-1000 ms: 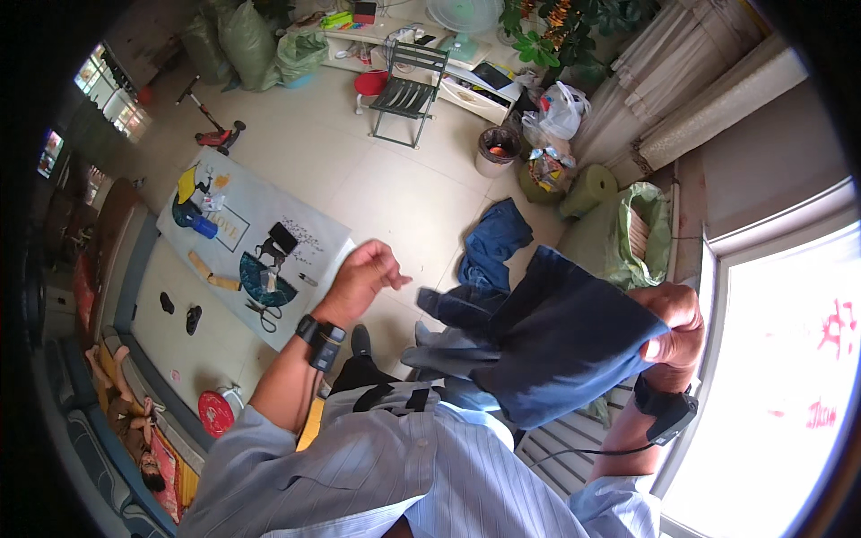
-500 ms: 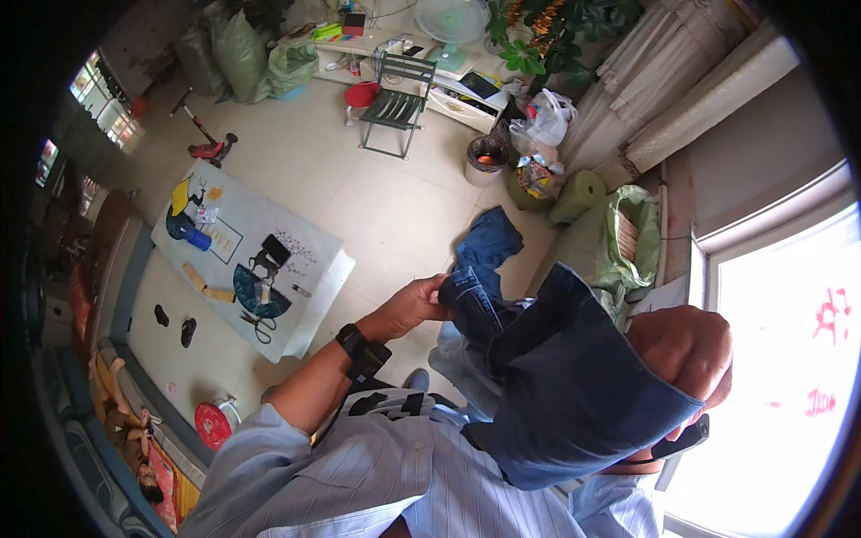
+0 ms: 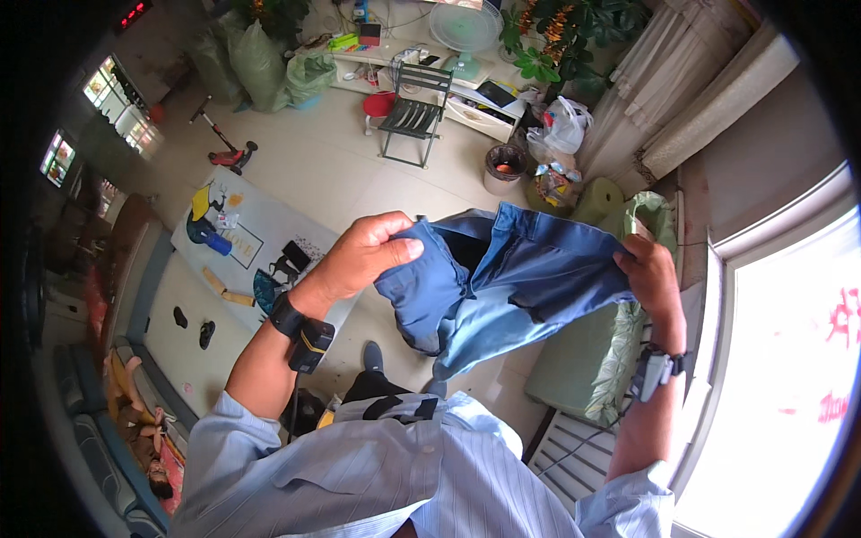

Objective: The person inspects a pair of light blue jeans, then uses a small blade to cut threads on the hem and pocket area. After finishing the first pair, the person picks up a second pair of dark blue jeans and begins inspecting the waistband and pockets.

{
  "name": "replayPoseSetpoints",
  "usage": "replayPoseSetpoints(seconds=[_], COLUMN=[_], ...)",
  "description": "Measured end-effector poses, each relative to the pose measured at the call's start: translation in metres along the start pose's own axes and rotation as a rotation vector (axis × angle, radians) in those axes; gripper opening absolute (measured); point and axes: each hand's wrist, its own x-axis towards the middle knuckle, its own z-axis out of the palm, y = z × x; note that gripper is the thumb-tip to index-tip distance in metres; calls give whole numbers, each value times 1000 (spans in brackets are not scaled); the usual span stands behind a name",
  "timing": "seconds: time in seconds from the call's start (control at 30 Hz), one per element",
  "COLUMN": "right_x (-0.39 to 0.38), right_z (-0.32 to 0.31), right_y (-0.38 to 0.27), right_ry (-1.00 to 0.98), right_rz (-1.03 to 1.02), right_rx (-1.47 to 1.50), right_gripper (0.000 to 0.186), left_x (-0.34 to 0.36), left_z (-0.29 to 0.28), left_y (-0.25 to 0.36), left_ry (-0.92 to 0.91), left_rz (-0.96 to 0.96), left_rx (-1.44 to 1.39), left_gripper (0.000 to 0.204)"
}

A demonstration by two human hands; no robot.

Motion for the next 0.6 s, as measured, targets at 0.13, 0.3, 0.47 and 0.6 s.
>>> replayPoseSetpoints(seconds=[0.13, 0.3, 0.47, 0.6], right_x=[17, 16, 24, 31], right_z=[45, 80, 138, 141], right_y=[-9, -139, -155, -166], right_ry=[-149, -435, -577, -497], right_rz=[-8, -351, -30, 65], right_rx=[-419, 493, 1301, 1466], right_gripper=[27, 62, 26, 8], left_x=[4, 13, 14, -3], left_z=[17, 29, 26, 6], left_y=[15, 25, 43, 37], left_ry=[-83, -29, 46, -1], left_rz=[-28, -35, -61, -126], left_rx=[56, 105, -80, -194], left_gripper=[11, 13, 14, 38])
